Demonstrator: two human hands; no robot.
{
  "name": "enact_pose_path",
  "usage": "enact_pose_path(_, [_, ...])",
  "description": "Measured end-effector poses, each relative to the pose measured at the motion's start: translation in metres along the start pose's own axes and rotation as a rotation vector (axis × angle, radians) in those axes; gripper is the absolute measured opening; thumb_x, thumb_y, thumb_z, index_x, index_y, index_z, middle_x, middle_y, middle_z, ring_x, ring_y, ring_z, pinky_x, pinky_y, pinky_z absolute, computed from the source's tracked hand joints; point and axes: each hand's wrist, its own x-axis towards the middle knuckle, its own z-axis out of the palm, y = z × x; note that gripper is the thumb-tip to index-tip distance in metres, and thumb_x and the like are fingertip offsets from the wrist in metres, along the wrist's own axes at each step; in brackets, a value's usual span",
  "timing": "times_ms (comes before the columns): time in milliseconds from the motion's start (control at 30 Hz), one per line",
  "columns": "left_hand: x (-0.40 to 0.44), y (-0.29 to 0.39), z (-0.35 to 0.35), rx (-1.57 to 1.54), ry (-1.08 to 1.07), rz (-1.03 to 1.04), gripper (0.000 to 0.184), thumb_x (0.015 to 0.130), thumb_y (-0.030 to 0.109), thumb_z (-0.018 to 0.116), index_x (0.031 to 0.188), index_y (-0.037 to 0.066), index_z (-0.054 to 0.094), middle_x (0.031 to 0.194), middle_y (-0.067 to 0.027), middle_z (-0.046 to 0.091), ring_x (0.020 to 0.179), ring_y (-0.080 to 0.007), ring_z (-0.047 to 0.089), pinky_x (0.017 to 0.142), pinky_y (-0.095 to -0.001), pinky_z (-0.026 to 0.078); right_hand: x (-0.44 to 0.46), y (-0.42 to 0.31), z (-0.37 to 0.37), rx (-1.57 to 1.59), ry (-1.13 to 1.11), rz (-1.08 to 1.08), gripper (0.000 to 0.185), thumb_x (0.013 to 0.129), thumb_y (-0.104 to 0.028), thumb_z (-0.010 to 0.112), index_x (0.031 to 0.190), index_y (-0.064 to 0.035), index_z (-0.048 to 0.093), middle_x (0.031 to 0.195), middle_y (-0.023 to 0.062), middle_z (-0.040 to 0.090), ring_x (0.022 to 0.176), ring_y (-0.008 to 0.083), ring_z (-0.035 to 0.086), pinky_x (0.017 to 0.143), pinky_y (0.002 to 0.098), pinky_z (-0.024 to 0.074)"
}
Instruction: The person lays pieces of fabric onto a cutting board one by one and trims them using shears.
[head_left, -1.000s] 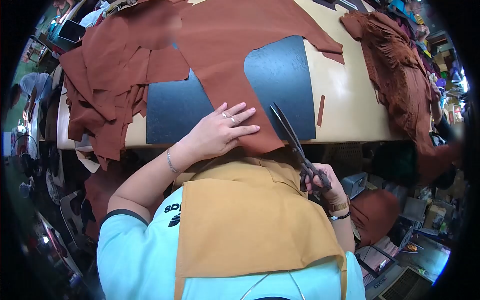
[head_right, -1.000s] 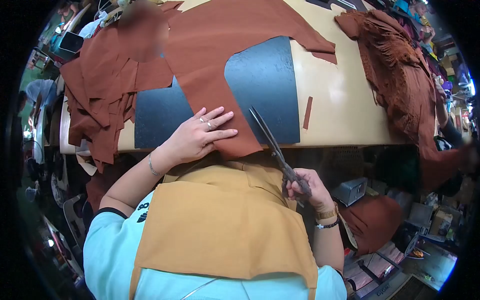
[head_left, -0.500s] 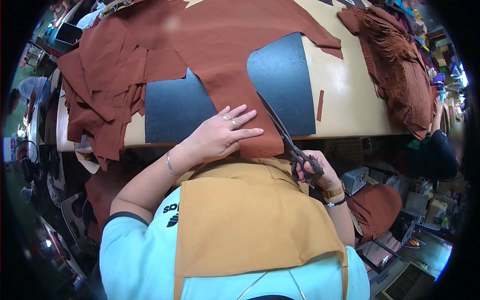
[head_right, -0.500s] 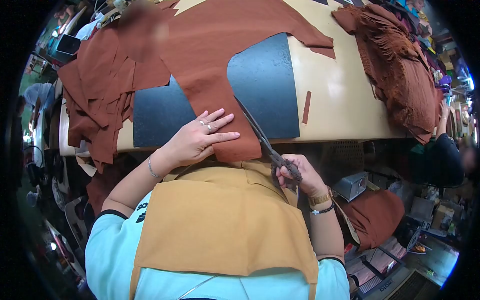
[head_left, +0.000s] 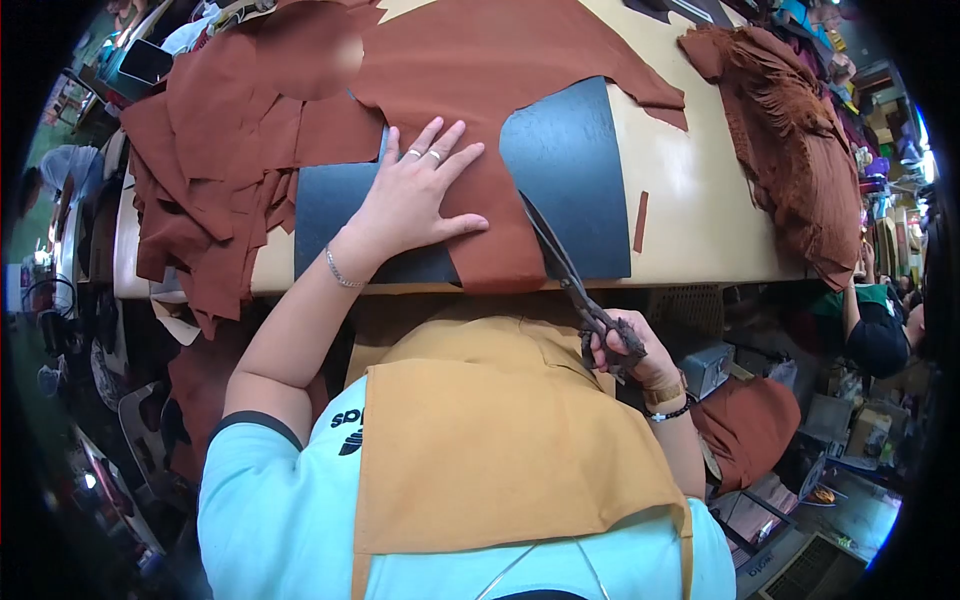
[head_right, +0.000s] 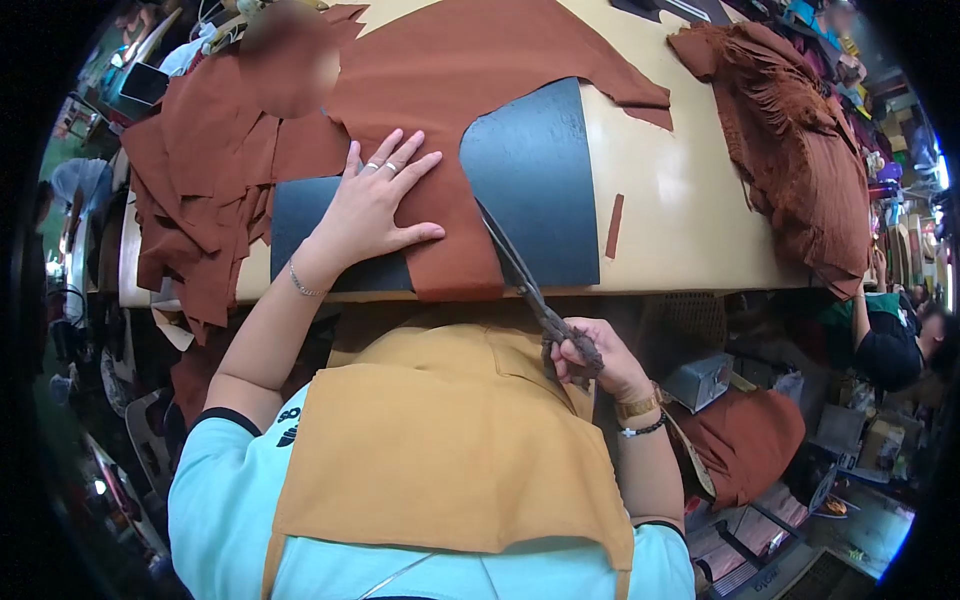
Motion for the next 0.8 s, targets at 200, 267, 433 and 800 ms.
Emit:
enact_pose_path(200, [-0.006,0.004,0.01,0.01,-0.044,-0.079,0.091,0.074,0.073,0.059,0.143,0.016,0.042,0.151,-0.0142,0.035,0.14,-0.0363,0.029,0.108,-0.068,0.017,0.015,-0.001,0.002,-0.018,0.0,-0.018,0.029,0.085,-0.03,0.073,0.085,-0.0038,0.06,0.066,0.0013,0.061,0.058,0.0089,0.058,0.057,0.0216,0.0483])
enact_pose_path(267, [-0.007,0.004,0.013,0.015,-0.017,-0.079,0.092,0.074,0.075,0.058,0.142,0.015,0.043,0.15,-0.0161,0.036,0.14,-0.0368,0.03,0.107,-0.0695,0.018,0.016,-0.002,0.003,-0.016,0.014,-0.016,0.028,0.085,-0.029,0.073,0.084,-0.0044,0.06,0.066,0.0013,0.061,0.058,0.0084,0.058,0.056,0.0212,0.0471])
enact_pose_path(433, [-0.008,0.002,0.012,0.024,-0.025,-0.107,0.099,0.072,0.078,0.058,0.144,0.012,0.041,0.151,-0.0181,0.032,0.141,-0.0371,0.028,0.107,-0.07,0.017,0.005,-0.013,-0.001,-0.123,0.036,0.044,0.025,0.085,-0.027,0.073,0.081,-0.0065,0.059,0.065,0.0007,0.06,0.057,0.0076,0.057,0.053,0.021,0.0436])
enact_pose_path(800, [-0.011,0.008,0.011,0.036,-0.069,-0.145,0.107,0.069,0.08,0.057,0.147,0.009,0.036,0.154,-0.0196,0.027,0.142,-0.0385,0.024,0.107,-0.0716,0.014,0.012,-0.014,-0.002,-0.102,0.0,0.044,0.021,0.087,-0.023,0.07,0.084,-0.0041,0.06,0.066,0.0014,0.06,0.058,0.0086,0.057,0.055,0.0214,0.0447])
